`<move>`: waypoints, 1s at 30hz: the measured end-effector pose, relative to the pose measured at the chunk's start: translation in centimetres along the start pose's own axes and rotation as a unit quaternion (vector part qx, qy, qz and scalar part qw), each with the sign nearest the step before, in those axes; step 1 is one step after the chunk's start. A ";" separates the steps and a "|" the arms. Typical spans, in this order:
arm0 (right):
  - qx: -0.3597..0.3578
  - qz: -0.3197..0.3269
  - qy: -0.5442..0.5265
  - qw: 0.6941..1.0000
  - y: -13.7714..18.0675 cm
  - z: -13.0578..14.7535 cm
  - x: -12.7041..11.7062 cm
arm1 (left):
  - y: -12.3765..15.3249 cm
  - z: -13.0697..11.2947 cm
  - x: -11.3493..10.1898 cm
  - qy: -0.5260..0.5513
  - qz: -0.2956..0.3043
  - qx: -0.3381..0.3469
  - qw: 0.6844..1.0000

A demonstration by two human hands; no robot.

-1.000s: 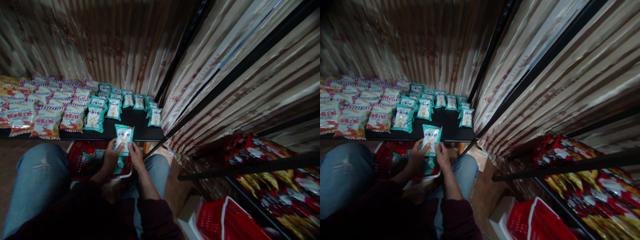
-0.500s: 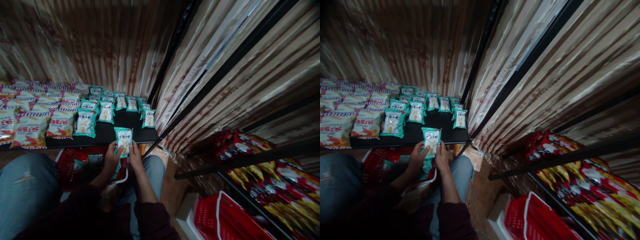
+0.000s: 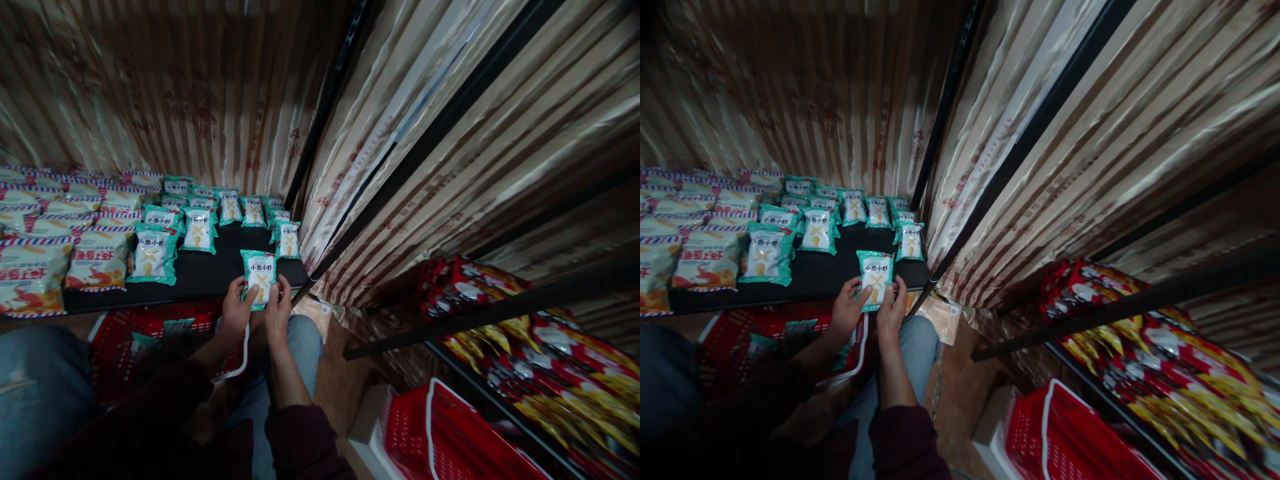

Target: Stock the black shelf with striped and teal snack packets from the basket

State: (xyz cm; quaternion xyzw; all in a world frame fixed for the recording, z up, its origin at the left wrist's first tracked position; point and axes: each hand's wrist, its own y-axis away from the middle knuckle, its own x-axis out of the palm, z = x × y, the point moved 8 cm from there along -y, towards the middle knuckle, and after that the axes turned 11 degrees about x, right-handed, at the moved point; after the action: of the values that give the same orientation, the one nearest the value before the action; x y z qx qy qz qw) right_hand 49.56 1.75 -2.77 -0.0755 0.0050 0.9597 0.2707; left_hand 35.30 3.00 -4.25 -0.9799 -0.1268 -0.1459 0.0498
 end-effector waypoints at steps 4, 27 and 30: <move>0.014 -0.015 -0.023 1.000 -0.6 -0.3 -0.7 | -0.4 0.0 1.4 0.011 0.007 -0.005 1.000; -0.139 -0.122 0.138 0.973 -3.5 4.0 -3.0 | -3.3 0.6 6.4 -0.121 0.024 0.061 0.990; -0.143 -0.131 0.158 0.968 -3.9 4.1 -2.8 | -3.6 0.0 7.4 -0.141 0.040 0.063 0.987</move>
State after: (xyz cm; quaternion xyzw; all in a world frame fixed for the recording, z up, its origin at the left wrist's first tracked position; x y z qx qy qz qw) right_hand 53.31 3.83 1.82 -0.2638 -0.0999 0.8824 0.3765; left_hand 41.25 8.17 -1.85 -0.9898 -0.1023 0.0044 0.0986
